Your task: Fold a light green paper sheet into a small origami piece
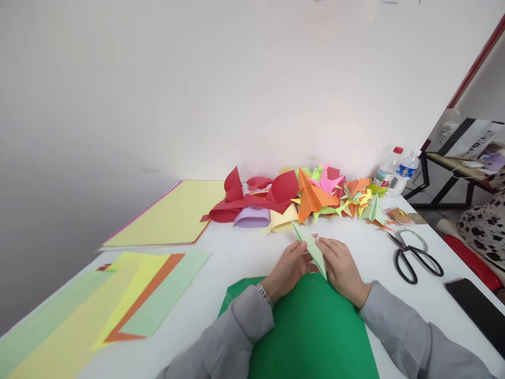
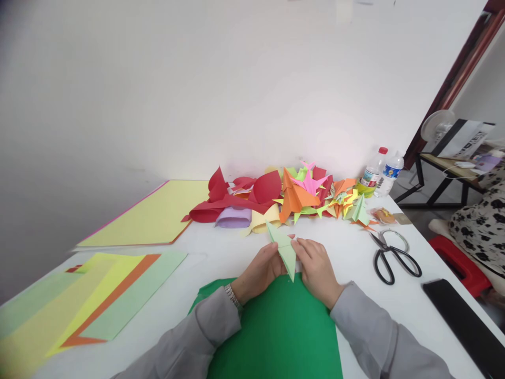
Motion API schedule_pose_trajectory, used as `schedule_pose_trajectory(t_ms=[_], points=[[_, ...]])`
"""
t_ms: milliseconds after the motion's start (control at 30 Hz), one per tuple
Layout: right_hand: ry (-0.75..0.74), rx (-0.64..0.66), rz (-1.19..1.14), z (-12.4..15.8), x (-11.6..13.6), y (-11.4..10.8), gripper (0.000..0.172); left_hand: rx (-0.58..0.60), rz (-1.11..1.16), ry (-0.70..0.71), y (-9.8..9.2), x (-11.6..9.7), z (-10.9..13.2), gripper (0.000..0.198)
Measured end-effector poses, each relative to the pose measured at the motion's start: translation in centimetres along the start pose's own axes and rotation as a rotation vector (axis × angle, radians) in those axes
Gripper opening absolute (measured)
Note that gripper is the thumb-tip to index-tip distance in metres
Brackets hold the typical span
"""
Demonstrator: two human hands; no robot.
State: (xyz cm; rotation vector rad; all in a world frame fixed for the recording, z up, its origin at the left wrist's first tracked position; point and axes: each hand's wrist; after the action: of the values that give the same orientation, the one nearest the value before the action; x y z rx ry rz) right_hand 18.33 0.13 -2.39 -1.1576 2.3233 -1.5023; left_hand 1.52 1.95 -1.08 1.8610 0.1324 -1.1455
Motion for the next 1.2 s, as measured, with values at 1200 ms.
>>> schedule_pose_trajectory(t_ms=[1200], points=[[0.473, 0.122, -1.103, -0.8, 0.4, -0.2, 0.041, -0.115, -0.378, -0.132, 0.6, 0.3, 0.1, 0.027]])
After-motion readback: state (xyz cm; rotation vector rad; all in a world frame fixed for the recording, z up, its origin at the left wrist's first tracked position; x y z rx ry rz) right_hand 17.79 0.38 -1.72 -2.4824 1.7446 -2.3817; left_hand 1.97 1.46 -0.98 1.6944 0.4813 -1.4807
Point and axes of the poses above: each hand's wrist, its own z-axis away from the middle knuckle, its own y-axis out of the palm, x = y × z, and after that the axes turned 13 degrees about x, right-handed
